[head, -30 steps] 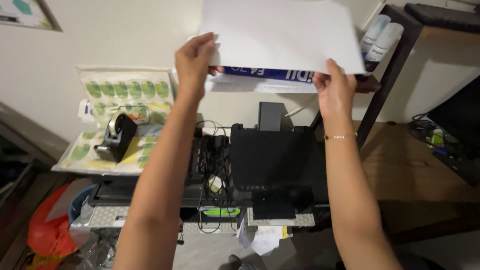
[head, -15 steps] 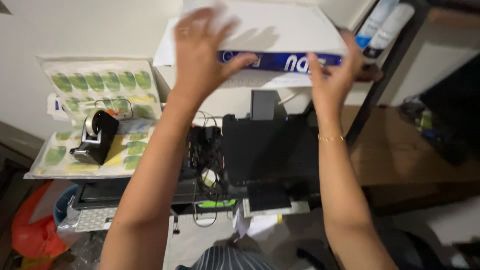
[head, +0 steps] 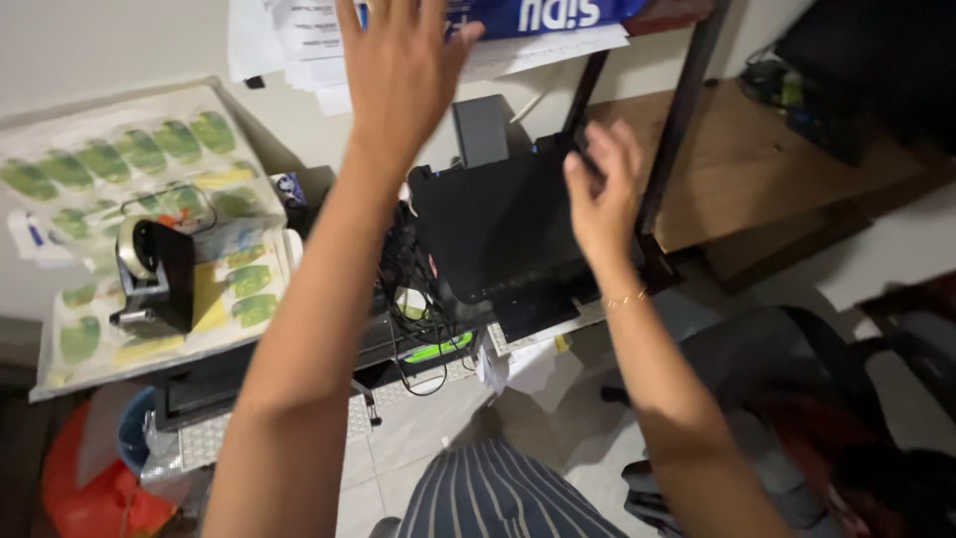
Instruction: The person organizes paper on a shelf, then retrieves a tissue and wipes the exterior and glass surface of a printer. The person opens the printer lid to clean the inside and continues wiping the control panel area.
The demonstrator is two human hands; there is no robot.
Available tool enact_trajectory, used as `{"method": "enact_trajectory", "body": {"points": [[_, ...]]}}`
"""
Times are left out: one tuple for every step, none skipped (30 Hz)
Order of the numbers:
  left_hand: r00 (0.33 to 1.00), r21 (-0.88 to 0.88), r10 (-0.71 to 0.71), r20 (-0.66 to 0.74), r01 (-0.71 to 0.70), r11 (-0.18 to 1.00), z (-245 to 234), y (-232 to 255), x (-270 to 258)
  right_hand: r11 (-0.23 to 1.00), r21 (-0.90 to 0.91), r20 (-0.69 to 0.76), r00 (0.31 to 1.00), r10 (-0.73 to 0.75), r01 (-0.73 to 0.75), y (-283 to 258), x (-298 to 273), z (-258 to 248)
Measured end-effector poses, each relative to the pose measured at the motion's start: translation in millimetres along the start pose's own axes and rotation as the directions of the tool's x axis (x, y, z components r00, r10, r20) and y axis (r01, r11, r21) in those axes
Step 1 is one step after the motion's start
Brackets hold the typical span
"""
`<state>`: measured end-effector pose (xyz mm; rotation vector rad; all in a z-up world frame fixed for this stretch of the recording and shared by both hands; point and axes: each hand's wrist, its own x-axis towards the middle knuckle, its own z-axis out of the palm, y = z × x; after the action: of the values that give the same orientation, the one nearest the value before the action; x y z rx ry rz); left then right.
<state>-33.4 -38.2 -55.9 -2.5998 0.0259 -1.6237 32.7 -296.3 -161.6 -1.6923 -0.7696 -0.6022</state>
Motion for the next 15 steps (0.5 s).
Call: {"method": "enact_trajectory", "body": {"points": [[0.999, 0.014, 0.018, -0.041, -0.017, 1.000, 0.6, 6.6, -6.0, 0.999, -0.001, 0.018, 0.999, 0.052, -0.052, -0.2, -11.0, 1.2], [0.999, 0.032, 0.026, -0.029, -0.025, 0.999, 4.2, 9.9, -7.2, 0.995, -0.003, 0.036, 0.994, 0.103, -0.103, -0.5, -20.4, 3.2], [1.000, 0.049, 0.026, -0.013, -0.025, 0.998, 8.3, 14.8, -13.0, 0.988, -0.008, 0.062, 0.986, 0.157, -0.157, -0.6, -28.4, 3.7], [1.000, 0.066, 0.026, 0.004, -0.026, 0.997, 12.2, 17.2, -18.4, 0.984, 0.000, 0.071, 0.981, 0.179, -0.179, -1.0, -33.9, 4.1], [1.000, 0.060, 0.006, 0.022, -0.008, 0.998, 15.8, 16.8, -21.7, 0.981, 0.013, 0.085, 0.978, 0.193, -0.195, -2.4, -38.2, 3.8], [0.999, 0.054, -0.013, 0.041, 0.010, 0.998, 19.3, 16.6, -24.3, 0.977, 0.026, 0.099, 0.973, 0.207, -0.210, -4.8, -42.0, 1.5], [0.998, 0.058, -0.027, 0.052, 0.024, 0.998, 22.0, 11.7, -22.4, 0.977, 0.035, 0.097, 0.973, 0.208, -0.212, -6.6, -38.9, 3.7], [0.999, 0.071, -0.003, 0.034, 0.001, 0.997, 24.9, 7.7, -19.6, 0.976, 0.045, 0.095, 0.973, 0.208, -0.213, -8.9, -36.3, 5.3], [1.000, 0.084, 0.015, 0.022, -0.016, 0.996, 27.3, 5.4, -19.5, 0.974, 0.052, 0.099, 0.972, 0.214, -0.220, -11.2, -36.2, 5.8], [0.999, 0.097, 0.032, 0.011, -0.033, 0.995, 29.1, 3.5, -19.5, 0.974, 0.070, 0.105, 0.972, 0.209, -0.217, -13.1, -35.0, 7.3], [0.999, 0.091, 0.022, 0.025, -0.024, 0.996, 29.2, 0.1, -18.1, 0.974, 0.092, 0.114, 0.974, 0.198, -0.208, -14.7, -32.1, 9.5], [0.999, 0.085, 0.012, 0.040, -0.015, 0.996, 28.6, -2.8, -15.9, 0.973, 0.114, 0.124, 0.975, 0.186, -0.200, -16.4, -29.2, 11.5], [0.999, 0.082, 0.001, 0.049, -0.005, 0.997, 27.6, -4.0, -12.9, 0.976, 0.134, 0.129, 0.980, 0.152, -0.170, -17.3, -23.7, 13.7], [0.997, 0.069, -0.040, 0.072, 0.035, 0.997, 26.6, -2.3, -10.2, 0.978, 0.154, 0.135, 0.984, 0.119, -0.139, -18.4, -18.0, 15.1], [0.991, 0.064, -0.089, 0.098, 0.083, 0.994, 24.7, 0.2, -9.1, 0.977, 0.181, 0.149, 0.985, 0.084, -0.111, -20.6, -12.3, 19.7]]}}
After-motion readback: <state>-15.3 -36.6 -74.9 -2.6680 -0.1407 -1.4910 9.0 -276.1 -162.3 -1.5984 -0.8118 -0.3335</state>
